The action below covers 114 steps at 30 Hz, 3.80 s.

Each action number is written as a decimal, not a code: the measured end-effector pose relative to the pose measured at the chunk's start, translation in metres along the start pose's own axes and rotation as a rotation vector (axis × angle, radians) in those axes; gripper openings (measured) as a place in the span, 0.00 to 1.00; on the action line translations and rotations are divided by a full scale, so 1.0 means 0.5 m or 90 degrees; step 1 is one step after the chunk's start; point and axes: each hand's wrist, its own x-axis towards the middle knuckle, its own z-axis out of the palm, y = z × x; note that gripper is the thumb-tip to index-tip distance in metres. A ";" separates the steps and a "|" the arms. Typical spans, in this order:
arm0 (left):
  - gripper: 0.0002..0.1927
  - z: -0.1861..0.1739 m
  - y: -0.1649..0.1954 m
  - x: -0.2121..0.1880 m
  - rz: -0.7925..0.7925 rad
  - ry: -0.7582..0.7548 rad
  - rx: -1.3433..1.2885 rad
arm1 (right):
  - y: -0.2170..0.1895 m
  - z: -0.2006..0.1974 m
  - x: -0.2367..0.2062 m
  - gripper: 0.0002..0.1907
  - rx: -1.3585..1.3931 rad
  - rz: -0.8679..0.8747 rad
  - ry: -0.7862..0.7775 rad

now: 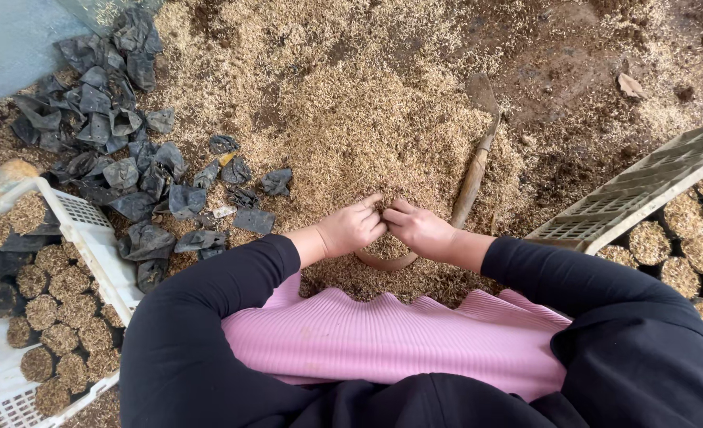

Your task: The person repeatedly scoops sawdust-like substrate from a large pile into small black plastic nursery pots using both hands. They compact the substrate inside each pot and place the filled pots into a white plastic crate. The process is repeated continuously throughout the clip.

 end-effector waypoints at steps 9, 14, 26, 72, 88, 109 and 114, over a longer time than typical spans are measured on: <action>0.02 0.000 0.003 0.005 -0.006 0.006 -0.010 | 0.078 -0.024 0.022 0.08 0.278 0.217 0.092; 0.02 -0.020 -0.001 0.005 -0.016 0.025 -0.031 | 0.088 -0.032 0.036 0.07 0.246 0.139 0.098; 0.04 -0.012 -0.006 -0.008 -0.029 0.034 -0.040 | 0.033 0.036 0.026 0.10 0.092 0.116 0.130; 0.26 0.031 -0.080 0.103 -0.680 -0.204 -0.679 | 0.122 -0.289 -0.215 0.17 0.444 0.756 0.028; 0.18 0.021 -0.033 0.057 -0.675 -0.471 -0.547 | 0.270 -0.246 -0.890 0.16 0.119 1.159 0.503; 0.16 0.027 -0.020 0.026 -0.647 -0.474 -0.542 | 0.302 -0.225 -0.888 0.17 0.228 1.195 0.536; 0.16 0.001 -0.041 0.024 -0.677 -0.435 -0.548 | 0.328 -0.230 -0.864 0.23 0.139 1.336 0.177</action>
